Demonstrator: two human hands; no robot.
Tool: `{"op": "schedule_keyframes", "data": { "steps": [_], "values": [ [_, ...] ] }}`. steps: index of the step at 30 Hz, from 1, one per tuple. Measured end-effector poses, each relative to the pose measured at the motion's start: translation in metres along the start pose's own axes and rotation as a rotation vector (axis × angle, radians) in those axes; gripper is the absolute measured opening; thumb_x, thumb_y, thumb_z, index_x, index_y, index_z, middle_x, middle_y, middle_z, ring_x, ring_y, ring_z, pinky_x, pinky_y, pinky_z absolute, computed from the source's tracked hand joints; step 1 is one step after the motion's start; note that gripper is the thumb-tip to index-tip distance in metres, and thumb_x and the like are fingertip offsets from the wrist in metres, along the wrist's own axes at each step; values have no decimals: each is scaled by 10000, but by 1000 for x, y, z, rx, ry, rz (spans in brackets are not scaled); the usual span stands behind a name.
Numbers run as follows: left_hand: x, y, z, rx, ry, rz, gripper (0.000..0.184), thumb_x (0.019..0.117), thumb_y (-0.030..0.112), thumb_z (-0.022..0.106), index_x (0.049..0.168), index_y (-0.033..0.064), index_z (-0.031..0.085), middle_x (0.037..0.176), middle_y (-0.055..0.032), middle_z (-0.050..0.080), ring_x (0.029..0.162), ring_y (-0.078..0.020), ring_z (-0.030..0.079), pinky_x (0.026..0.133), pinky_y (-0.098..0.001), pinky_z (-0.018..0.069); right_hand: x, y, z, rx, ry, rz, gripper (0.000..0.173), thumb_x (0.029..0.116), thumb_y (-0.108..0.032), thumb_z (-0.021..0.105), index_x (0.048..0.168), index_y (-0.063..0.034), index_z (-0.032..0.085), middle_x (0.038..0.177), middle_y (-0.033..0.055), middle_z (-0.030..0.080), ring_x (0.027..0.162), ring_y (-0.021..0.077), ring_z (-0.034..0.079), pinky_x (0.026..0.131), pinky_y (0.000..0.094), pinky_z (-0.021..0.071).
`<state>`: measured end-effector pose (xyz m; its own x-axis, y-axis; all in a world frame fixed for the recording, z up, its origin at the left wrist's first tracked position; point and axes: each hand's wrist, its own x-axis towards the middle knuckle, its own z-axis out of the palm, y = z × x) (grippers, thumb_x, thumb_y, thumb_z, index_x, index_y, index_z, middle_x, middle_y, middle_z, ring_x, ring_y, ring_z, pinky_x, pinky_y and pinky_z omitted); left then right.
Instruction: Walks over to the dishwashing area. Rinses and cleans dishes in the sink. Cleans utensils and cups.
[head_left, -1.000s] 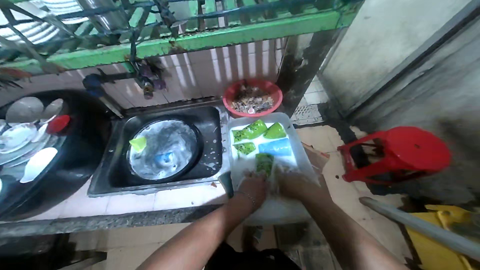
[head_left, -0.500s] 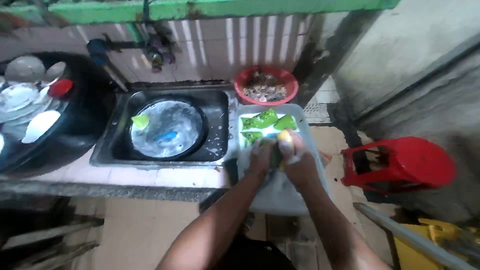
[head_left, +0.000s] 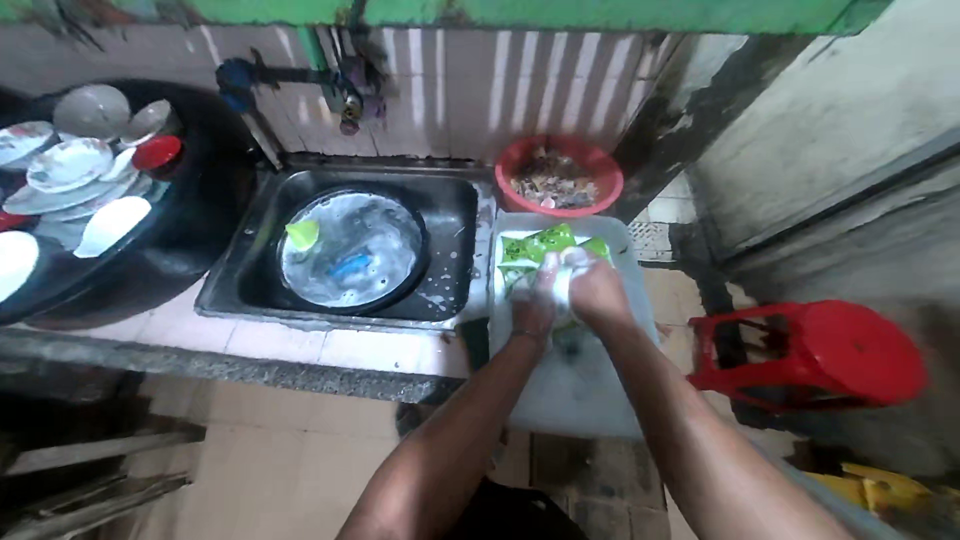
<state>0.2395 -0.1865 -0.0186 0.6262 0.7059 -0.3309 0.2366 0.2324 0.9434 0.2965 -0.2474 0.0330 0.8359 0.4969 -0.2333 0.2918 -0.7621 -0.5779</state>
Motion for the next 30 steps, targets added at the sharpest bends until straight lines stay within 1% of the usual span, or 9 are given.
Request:
{"op": "schedule_keyframes", "data": {
  "steps": [4, 7, 10, 13, 16, 21, 24, 27, 30],
  "values": [
    [9, 1, -8, -10, -63, 58, 485, 1130, 312, 383, 1358, -59, 597, 1311, -235, 651, 1215, -264, 622, 1081, -430, 462, -24, -4, 19, -197, 254, -289, 332, 1020, -201, 564, 1259, 5, 666, 1207, 252, 688, 1184, 441, 642, 976, 613, 517],
    [-9, -6, -19, -44, -328, 62, 441, 1063, 312, 560, 1380, 6, 535, 1166, -159, 679, 1006, -207, 683, 876, -393, 593, 13, 18, -12, 157, -79, -105, 305, 1073, -227, 504, 1228, -17, 664, 1170, 232, 674, 1126, 386, 639, 959, 632, 502],
    [-9, 8, -18, 526, -318, 356, 561, 888, 235, 797, 1333, -34, 585, 1184, -188, 698, 1100, -264, 684, 999, -446, 548, 22, 19, -32, 82, -147, -5, 349, 1076, -320, 508, 1117, -48, 722, 1063, 221, 702, 1025, 391, 669, 874, 650, 515],
    [-13, 25, -17, 1018, -296, 442, 438, 901, 266, 757, 1195, -50, 682, 1222, -251, 677, 1177, -390, 648, 1002, -555, 514, -2, -13, -37, -298, -161, -22, 346, 975, -241, 654, 1256, -42, 668, 1214, 258, 661, 1138, 457, 641, 908, 674, 508],
    [-23, 21, -14, 1103, -347, 552, 464, 891, 377, 767, 1153, -2, 721, 1231, -220, 684, 1160, -370, 659, 957, -554, 536, 21, 5, -37, -180, -189, -83, 265, 988, -259, 674, 1127, -37, 717, 1099, 255, 697, 1066, 454, 656, 885, 698, 499],
    [-16, 5, -10, 841, -206, 674, 618, 793, 303, 859, 1256, -54, 659, 1170, -244, 694, 1090, -374, 688, 926, -538, 558, 3, -18, -39, -314, -120, -80, 282, 988, -275, 633, 1146, -50, 698, 1114, 247, 691, 1066, 463, 659, 831, 695, 510],
    [-18, 3, -20, 557, -196, 750, 694, 764, 307, 888, 1304, -38, 621, 1169, -199, 711, 1051, -293, 715, 928, -480, 587, 29, 8, -54, 65, -268, -113, 308, 1099, -269, 498, 1186, -49, 695, 1089, 195, 690, 1018, 334, 658, 891, 593, 513],
    [-1, 17, -22, -36, 53, 354, 559, 940, 181, 733, 1408, -23, 505, 1247, -204, 658, 1102, -245, 668, 979, -419, 559, 34, 32, -52, 367, -41, -64, 386, 1079, -345, 534, 1287, -23, 581, 1130, 221, 644, 1016, 349, 640, 900, 601, 512],
    [28, 31, -20, -398, 218, -49, 432, 1045, 384, 583, 1304, 40, 613, 1117, -164, 694, 968, -246, 681, 850, -469, 579, 6, 21, -34, 332, 240, -189, 382, 1034, -359, 614, 1101, 17, 597, 966, 204, 624, 820, 346, 631, 718, 579, 527]
  ]
}}
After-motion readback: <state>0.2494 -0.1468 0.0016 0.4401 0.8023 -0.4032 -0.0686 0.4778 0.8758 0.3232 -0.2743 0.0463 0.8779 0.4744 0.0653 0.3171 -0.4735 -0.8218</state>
